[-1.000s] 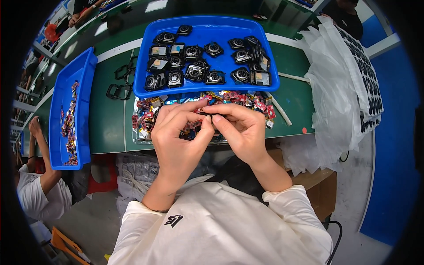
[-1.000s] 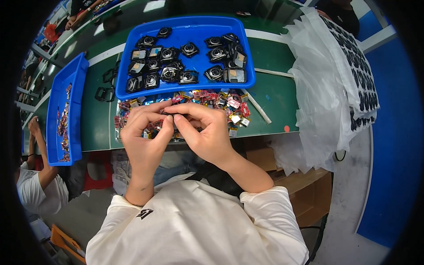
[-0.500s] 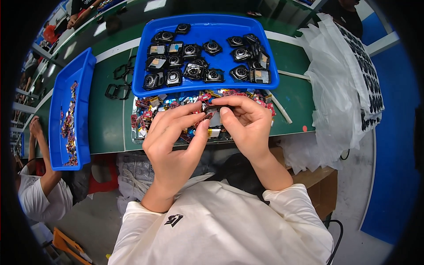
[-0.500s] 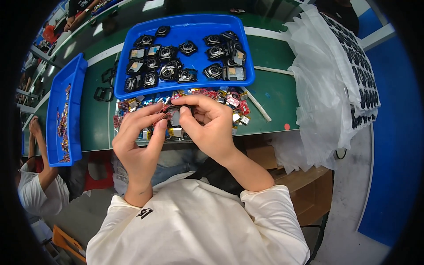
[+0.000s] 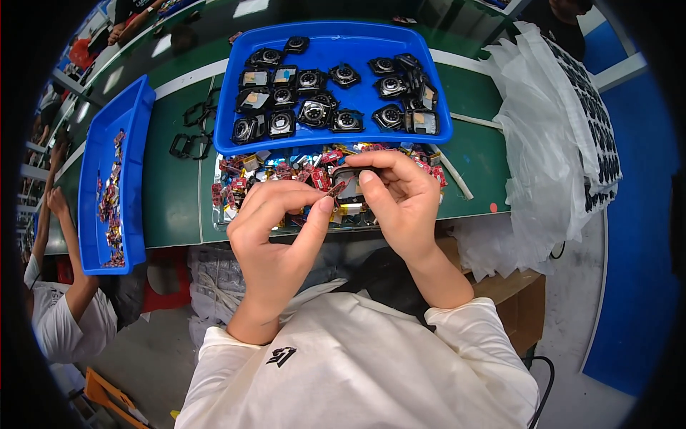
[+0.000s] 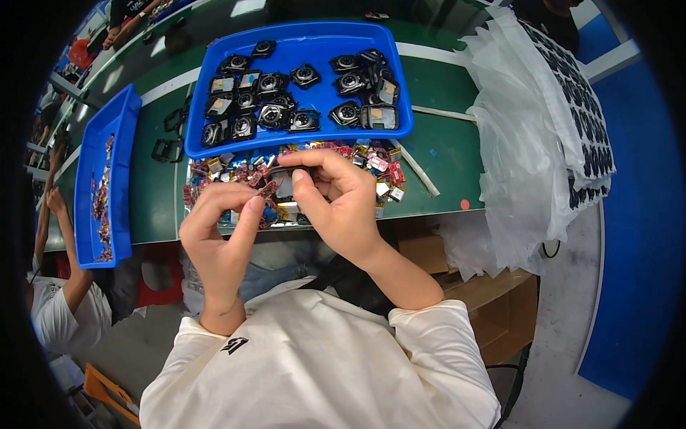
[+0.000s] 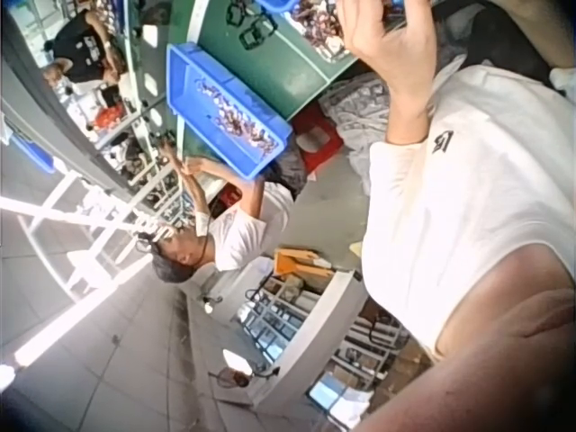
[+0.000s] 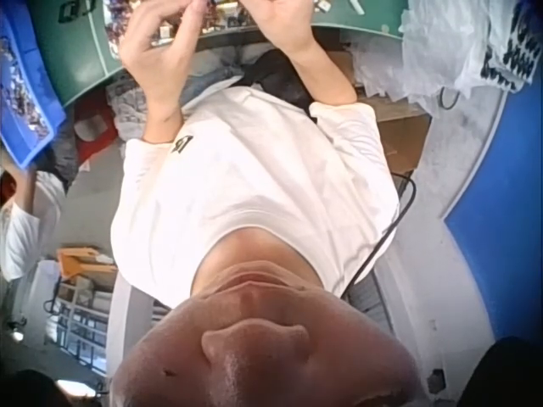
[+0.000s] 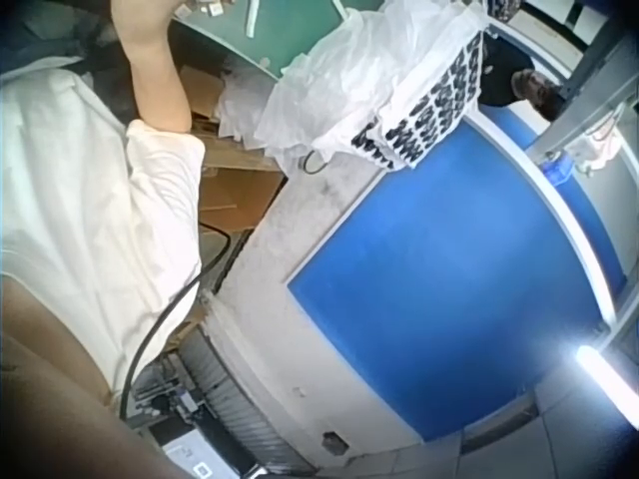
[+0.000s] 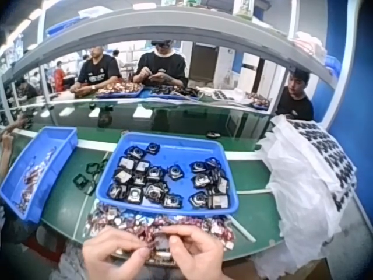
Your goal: Assembling or sorting small electronic components on an industrial factory workbench.
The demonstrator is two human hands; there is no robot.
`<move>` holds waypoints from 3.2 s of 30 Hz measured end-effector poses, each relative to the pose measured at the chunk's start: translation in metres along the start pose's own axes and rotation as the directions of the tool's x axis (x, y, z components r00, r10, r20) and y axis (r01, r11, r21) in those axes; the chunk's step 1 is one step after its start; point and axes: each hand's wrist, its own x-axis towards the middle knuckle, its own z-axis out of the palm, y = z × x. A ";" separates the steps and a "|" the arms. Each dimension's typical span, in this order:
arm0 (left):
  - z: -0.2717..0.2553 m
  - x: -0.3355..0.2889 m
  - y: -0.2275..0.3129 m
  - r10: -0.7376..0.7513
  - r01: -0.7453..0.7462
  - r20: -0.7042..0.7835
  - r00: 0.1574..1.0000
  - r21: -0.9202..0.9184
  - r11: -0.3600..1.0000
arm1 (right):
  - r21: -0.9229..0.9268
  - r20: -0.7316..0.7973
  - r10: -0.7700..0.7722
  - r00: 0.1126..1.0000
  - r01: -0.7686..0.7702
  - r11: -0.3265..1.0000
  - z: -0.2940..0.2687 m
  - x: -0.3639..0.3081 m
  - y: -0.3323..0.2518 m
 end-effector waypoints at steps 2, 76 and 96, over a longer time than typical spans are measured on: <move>-0.002 -0.001 0.001 -0.138 0.139 0.047 0.989 -0.035 0.990 | 0.028 -0.005 -0.025 1.000 0.025 0.999 0.003 0.001 0.002; -0.080 0.007 -0.115 -0.311 0.272 -0.315 0.897 -0.163 0.948 | -0.627 -0.666 -0.353 0.658 -0.235 0.743 -0.295 0.283 0.093; -0.047 0.024 -0.026 -0.309 0.287 -0.066 0.949 -0.232 0.929 | -0.291 0.258 -0.042 0.965 0.119 0.949 -0.002 0.020 -0.017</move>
